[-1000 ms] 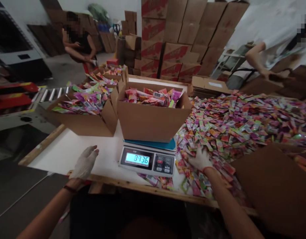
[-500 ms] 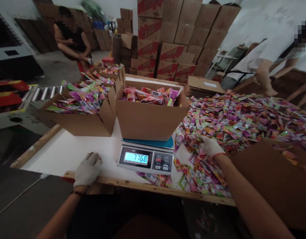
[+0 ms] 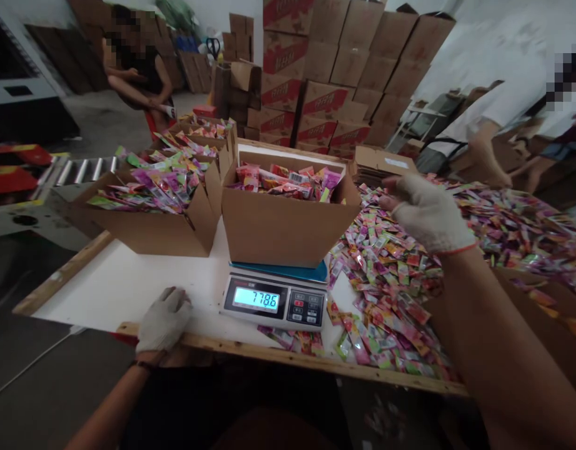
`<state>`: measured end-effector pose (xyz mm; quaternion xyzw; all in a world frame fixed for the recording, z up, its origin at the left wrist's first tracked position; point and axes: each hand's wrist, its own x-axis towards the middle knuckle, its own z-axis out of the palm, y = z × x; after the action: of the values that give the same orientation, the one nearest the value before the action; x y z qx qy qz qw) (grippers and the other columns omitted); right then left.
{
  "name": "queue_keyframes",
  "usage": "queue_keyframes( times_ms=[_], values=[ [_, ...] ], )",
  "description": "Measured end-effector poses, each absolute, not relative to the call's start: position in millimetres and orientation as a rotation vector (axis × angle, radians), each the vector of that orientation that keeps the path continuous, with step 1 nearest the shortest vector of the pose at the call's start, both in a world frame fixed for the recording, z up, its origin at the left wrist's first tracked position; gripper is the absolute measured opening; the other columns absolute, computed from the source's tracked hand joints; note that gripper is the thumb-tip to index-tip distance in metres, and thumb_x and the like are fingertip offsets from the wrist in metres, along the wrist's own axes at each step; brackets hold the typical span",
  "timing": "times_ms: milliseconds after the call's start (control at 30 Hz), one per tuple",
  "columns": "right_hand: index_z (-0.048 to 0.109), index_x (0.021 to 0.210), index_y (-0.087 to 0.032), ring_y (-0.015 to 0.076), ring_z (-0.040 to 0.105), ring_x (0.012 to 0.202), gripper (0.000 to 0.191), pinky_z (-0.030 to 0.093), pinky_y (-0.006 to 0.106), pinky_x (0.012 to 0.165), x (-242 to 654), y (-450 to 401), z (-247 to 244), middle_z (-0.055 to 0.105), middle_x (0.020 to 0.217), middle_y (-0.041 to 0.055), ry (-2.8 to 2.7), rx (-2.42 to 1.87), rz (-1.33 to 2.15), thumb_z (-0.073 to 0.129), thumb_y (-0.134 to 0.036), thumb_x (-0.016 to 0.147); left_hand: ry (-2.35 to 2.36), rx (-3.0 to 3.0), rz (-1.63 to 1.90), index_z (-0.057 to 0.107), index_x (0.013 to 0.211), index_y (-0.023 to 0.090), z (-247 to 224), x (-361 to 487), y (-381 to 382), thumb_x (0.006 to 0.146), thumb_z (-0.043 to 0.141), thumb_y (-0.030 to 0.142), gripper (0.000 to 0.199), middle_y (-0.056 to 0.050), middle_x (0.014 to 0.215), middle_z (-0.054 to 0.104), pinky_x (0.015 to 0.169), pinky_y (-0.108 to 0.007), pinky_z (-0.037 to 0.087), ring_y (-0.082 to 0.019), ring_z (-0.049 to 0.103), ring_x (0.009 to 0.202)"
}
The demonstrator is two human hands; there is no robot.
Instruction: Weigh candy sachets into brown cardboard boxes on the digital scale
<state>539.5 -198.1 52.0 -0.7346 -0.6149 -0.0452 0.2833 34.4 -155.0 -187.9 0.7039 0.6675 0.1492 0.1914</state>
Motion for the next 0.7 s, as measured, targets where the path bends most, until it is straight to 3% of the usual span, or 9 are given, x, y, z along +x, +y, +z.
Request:
queue_keyframes(
  times_ms=[100, 233, 300, 400, 533, 600, 700],
  values=[
    [0.074, 0.124, -0.011, 0.0177, 0.065, 0.101, 0.035, 0.051, 0.036, 0.094, 492.9, -167.7, 90.3, 0.074, 0.113, 0.0098, -1.818, -1.594, -0.092, 0.069, -0.025, 0.093, 1.900, 1.762, 0.542, 0.065, 0.097, 0.023, -185.2, 38.4, -152.8, 0.088, 0.050, 0.043, 0.027, -0.016, 0.131, 0.070, 0.103, -0.047, 0.053, -0.036, 0.068, 0.118],
    [0.072, 0.081, -0.017, 0.0135, 0.058, 0.078, 0.006, 0.047, 0.029, 0.077, 449.3, -133.0, 102.4, 0.067, 0.078, -0.0021, -2.217, -1.611, 0.246, 0.068, -0.014, 0.082, 1.711, 1.342, 1.075, 0.062, 0.133, 0.021, -145.2, 62.9, -144.3, 0.082, 0.063, 0.051, 0.060, -0.018, 0.150, 0.063, 0.111, -0.050, 0.055, -0.039, 0.061, 0.139],
    [0.064, 0.070, -0.018, 0.0127, 0.056, 0.074, 0.013, 0.045, 0.028, 0.074, 443.5, -124.0, 98.7, 0.062, 0.070, -0.0038, -2.197, -1.601, 0.302, 0.064, -0.011, 0.082, 1.453, 1.376, 1.310, 0.057, 0.147, 0.025, -104.5, 83.9, -138.9, 0.079, 0.073, 0.054, 0.076, -0.015, 0.157, 0.060, 0.117, -0.050, 0.053, -0.038, 0.057, 0.145],
    [0.058, 0.073, -0.019, 0.0131, 0.056, 0.077, 0.013, 0.045, 0.028, 0.075, 454.9, -128.5, 97.5, 0.061, 0.073, -0.0026, -1.900, -1.516, 0.163, 0.060, -0.014, 0.085, 1.044, 1.567, 1.413, 0.054, 0.156, 0.029, -35.2, 118.4, -127.0, 0.075, 0.085, 0.053, 0.090, -0.011, 0.165, 0.054, 0.128, -0.053, 0.042, -0.037, 0.049, 0.154],
    [0.060, 0.084, -0.020, 0.0158, 0.058, 0.080, 0.011, 0.048, 0.032, 0.079, 497.7, -170.4, 111.9, 0.062, 0.081, 0.0027, -1.474, -1.606, -0.141, 0.055, -0.021, 0.094, 0.803, 1.667, 1.362, 0.064, 0.147, 0.025, 15.8, 153.7, -96.3, 0.071, 0.091, 0.054, 0.085, -0.009, 0.169, 0.049, 0.136, -0.047, 0.028, -0.037, 0.030, 0.165],
    [0.066, 0.087, -0.019, 0.0219, 0.062, 0.091, 0.012, 0.050, 0.039, 0.089, 519.2, -197.2, 115.9, 0.065, 0.092, 0.0098, -1.389, -1.799, -0.420, 0.059, -0.026, 0.094, 0.761, 1.487, 1.441, 0.065, 0.143, 0.021, 9.5, 163.2, -76.0, 0.082, 0.082, 0.058, 0.074, -0.011, 0.163, 0.057, 0.134, -0.042, 0.032, -0.033, 0.040, 0.161],
    [0.075, 0.108, -0.017, 0.0317, 0.063, 0.117, 0.026, 0.049, 0.046, 0.104, 531.8, -218.8, 102.1, 0.066, 0.116, 0.0186, -1.536, -1.872, -0.562, 0.069, -0.032, 0.087, 0.883, 1.147, 1.453, 0.066, 0.135, 0.020, -32.0, 169.6, -49.1, 0.092, 0.065, 0.062, 0.060, -0.011, 0.144, 0.071, 0.115, -0.037, 0.053, -0.028, 0.062, 0.141]
  ],
)
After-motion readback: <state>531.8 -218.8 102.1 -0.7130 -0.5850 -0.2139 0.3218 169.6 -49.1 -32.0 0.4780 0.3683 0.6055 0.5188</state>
